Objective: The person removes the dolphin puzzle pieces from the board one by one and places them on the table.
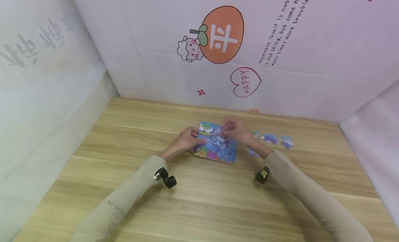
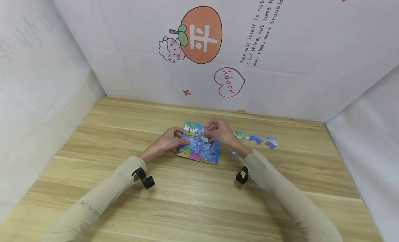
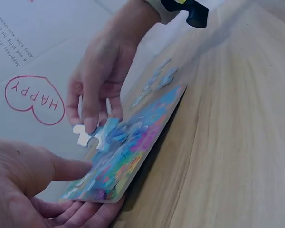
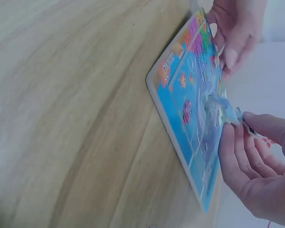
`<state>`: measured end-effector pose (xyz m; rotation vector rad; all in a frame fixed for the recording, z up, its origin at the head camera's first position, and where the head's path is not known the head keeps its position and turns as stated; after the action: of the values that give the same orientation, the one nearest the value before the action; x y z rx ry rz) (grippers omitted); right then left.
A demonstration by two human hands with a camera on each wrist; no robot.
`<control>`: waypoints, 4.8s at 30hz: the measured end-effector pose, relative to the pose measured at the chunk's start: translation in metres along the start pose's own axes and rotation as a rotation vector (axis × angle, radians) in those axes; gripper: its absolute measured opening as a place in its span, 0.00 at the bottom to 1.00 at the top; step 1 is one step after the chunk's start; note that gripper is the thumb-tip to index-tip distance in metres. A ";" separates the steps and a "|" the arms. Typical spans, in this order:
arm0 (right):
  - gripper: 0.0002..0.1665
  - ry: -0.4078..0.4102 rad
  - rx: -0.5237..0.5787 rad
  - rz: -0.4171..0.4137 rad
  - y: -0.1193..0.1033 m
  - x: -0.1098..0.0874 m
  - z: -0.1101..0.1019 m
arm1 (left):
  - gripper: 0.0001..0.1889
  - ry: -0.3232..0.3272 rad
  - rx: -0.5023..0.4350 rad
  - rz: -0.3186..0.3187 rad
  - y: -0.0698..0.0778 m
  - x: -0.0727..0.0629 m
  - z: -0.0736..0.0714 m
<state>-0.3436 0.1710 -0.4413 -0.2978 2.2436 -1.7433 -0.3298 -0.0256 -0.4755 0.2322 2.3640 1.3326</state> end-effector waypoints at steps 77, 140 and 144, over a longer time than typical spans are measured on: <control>0.14 0.012 -0.410 0.246 0.051 -0.117 -0.136 | 0.27 -0.040 -0.090 -0.014 -0.012 -0.001 -0.011; 0.27 -0.196 -0.632 -0.098 -0.008 -0.016 0.013 | 0.36 -0.052 -0.058 0.087 -0.011 -0.006 -0.010; 0.24 -0.204 -0.623 -0.082 -0.006 -0.013 0.013 | 0.36 -0.049 -0.044 0.089 -0.009 -0.008 -0.009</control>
<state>-0.3265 0.1619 -0.4374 -0.6670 2.5815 -0.9416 -0.3256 -0.0400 -0.4769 0.3575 2.3050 1.4019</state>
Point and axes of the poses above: each hand's wrist, its own x-axis towards the middle knuckle, its own z-axis out of the palm, y = z × x, the point moved 8 cm from there along x, towards the middle knuckle, and after that the axes turned 11 degrees about x, right-handed, at the moved point
